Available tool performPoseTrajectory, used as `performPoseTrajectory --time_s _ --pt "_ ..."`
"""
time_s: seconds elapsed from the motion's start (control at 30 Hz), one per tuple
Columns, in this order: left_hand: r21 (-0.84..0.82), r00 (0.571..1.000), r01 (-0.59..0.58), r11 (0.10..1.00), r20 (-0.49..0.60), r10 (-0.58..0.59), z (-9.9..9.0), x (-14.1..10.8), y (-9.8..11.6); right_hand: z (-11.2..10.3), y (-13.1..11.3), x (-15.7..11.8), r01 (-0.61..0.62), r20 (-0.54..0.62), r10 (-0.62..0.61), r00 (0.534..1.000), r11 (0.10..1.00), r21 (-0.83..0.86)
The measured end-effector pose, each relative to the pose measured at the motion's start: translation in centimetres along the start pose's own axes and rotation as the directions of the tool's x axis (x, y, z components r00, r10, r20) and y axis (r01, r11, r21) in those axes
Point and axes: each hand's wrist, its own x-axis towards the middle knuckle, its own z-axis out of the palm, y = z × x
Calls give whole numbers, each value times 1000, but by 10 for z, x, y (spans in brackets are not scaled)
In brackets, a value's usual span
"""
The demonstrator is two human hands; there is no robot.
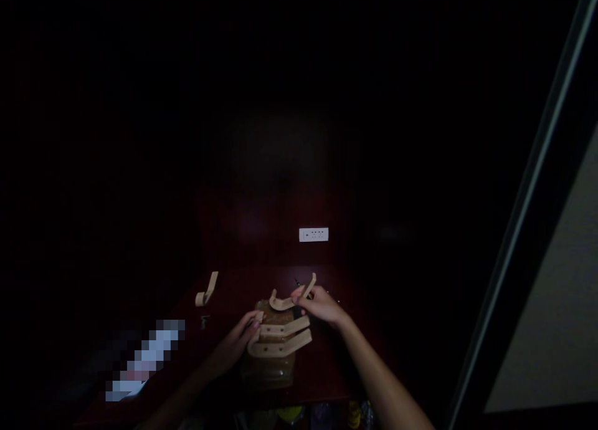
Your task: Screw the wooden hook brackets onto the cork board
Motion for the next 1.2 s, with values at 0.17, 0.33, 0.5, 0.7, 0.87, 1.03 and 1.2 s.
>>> performPoseTrajectory --time_s 0.17,0.33,0.5,0.7,0.87,1.03,1.2 --pt "-63 999 -20 998 -31 18 -12 15 -3 -1 10 23 -13 193 15 981 1000 -15" --pt "-110 996 -78 991 36 83 -27 49 -5 2 25 37 -28 310 24 951 1000 10" --pt "-74 988 -68 995 137 78 -33 60 5 3 34 42 -37 326 36 945 999 -1" --pt "-37 999 -27 999 46 29 -31 61 -1 0 39 45 -43 314 31 949 999 31" --pt "87 996 -60 994 -59 65 -32 56 -6 -7 43 31 -45 231 50 972 999 -27" --pt "109 994 -85 990 -60 92 -33 48 -9 -11 43 22 -74 221 83 972 996 -52" --pt "154 984 -177 972 19 177 -33 44 -9 -12 44 20 -121 262 131 956 991 -53"
